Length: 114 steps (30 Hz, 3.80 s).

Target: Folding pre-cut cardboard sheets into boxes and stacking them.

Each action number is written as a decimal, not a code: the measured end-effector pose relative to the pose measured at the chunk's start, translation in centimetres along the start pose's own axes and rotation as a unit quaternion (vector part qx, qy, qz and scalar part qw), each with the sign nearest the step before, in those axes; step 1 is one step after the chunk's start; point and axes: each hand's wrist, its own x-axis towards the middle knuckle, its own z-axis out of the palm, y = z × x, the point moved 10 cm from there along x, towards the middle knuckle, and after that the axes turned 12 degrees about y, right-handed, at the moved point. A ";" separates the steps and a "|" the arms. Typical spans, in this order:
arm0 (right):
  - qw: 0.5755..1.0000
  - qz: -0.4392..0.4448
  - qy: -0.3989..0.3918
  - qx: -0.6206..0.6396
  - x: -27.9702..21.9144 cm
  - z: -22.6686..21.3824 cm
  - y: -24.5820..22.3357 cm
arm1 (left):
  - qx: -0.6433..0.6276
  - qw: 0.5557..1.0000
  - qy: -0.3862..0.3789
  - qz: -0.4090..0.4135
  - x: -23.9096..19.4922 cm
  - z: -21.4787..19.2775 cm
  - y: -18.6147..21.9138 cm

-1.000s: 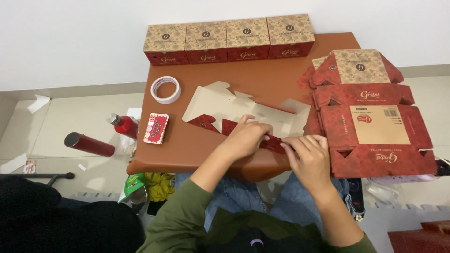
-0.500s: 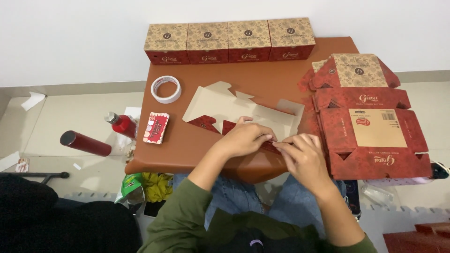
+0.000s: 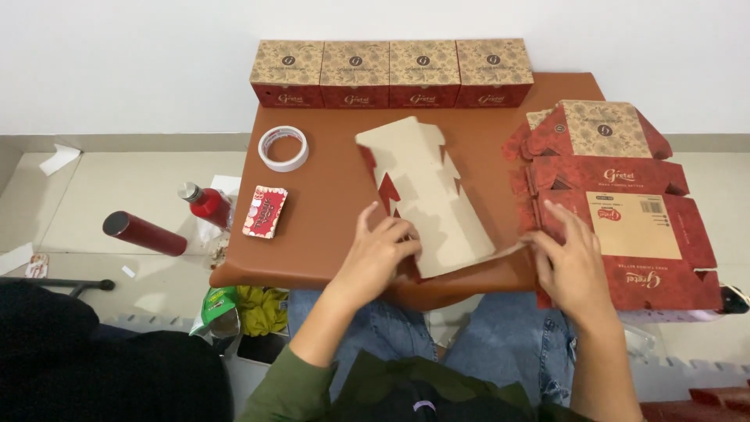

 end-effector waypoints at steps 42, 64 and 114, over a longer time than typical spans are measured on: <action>0.944 -0.147 -0.114 0.273 5.6 4.7 -14.3 | 0.045 0.969 0.186 -0.157 -4.9 -2.9 0.4; 0.971 -0.111 0.122 0.173 4.1 2.5 -10.3 | 0.044 0.973 0.178 -0.142 -4.4 -2.5 -0.1; 0.993 0.081 -0.026 0.079 -0.4 1.7 -8.7 | -0.179 0.916 0.123 -0.336 -4.4 1.2 -5.0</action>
